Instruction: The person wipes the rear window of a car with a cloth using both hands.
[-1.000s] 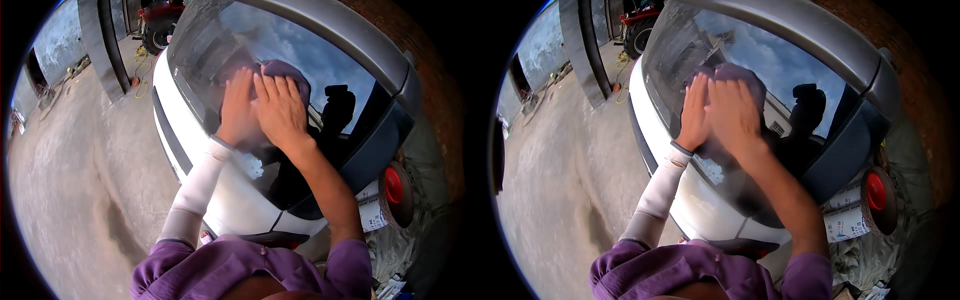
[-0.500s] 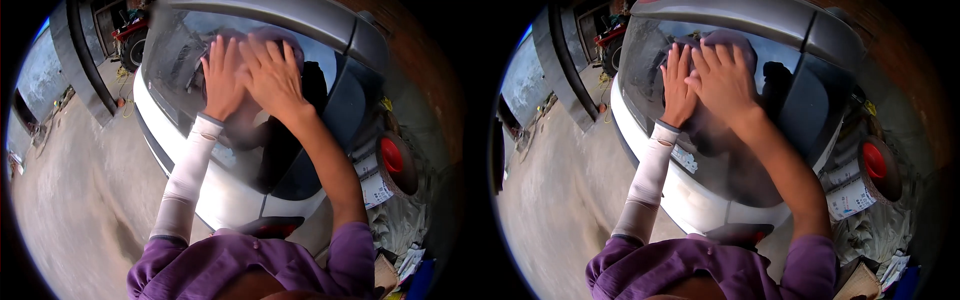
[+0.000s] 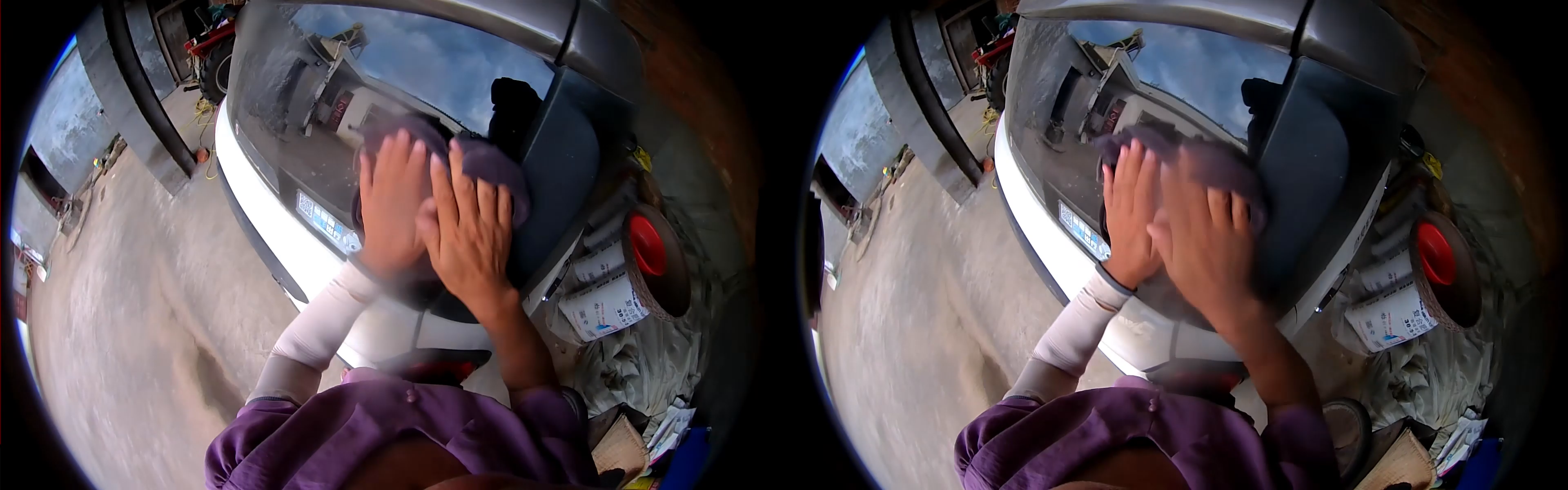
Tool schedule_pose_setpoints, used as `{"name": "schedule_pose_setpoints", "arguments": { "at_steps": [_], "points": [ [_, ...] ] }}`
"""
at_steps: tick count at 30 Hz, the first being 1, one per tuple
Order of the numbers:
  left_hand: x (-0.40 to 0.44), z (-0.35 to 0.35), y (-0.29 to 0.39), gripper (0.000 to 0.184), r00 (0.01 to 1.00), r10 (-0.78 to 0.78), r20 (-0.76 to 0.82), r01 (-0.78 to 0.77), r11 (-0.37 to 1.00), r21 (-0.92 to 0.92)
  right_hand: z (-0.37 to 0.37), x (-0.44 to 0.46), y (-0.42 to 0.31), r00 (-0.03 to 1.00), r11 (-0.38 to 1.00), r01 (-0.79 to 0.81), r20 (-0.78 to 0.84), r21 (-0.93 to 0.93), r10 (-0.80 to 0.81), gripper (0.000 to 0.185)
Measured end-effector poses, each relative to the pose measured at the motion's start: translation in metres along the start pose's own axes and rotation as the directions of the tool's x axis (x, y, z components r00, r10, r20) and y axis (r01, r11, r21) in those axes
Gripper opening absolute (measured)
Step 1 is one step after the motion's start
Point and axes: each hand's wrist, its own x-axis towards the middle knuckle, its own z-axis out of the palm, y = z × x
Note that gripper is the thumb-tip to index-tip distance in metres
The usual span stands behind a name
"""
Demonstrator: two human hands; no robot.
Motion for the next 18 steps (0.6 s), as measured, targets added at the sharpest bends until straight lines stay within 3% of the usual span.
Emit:
{"name": "schedule_pose_setpoints", "arguments": {
  "at_steps": [3, 5, 7, 10, 16, 18],
  "points": [
    [-0.066, 0.011, 0.007, 0.061, 0.991, -0.129, 0.023, 0.127, 0.990, 0.059, 0.009, -0.041, -0.021, 0.990, 0.994, -0.034, 0.142, 0.103, 0.020, 0.067],
    [-0.102, 0.009, 0.019, 0.069, 0.979, -0.191, 0.072, 0.194, 0.980, -0.035, 0.018, -0.066, -0.032, 0.979, 0.987, -0.047, 0.201, 0.155, 0.016, 0.067],
    [-0.134, 0.015, 0.028, 0.068, 0.935, -0.307, 0.176, 0.301, 0.952, 0.060, 0.018, -0.080, -0.038, 0.973, 0.981, -0.045, 0.231, 0.189, 0.000, 0.067],
    [-0.158, 0.020, 0.036, 0.067, 0.905, -0.365, 0.218, 0.347, 0.931, 0.116, 0.020, -0.091, -0.040, 0.965, 0.967, -0.044, 0.262, 0.252, -0.025, 0.065],
    [-0.102, 0.008, 0.030, 0.066, 0.945, -0.272, 0.182, 0.247, 0.957, 0.149, 0.007, -0.063, -0.032, 0.959, 0.960, -0.050, 0.281, 0.275, -0.031, 0.065],
    [-0.086, 0.013, 0.013, 0.063, 0.978, -0.182, 0.106, 0.172, 0.980, 0.105, 0.001, -0.046, -0.029, 0.968, 0.983, -0.023, 0.249, 0.185, -0.024, 0.064]
  ]
}}
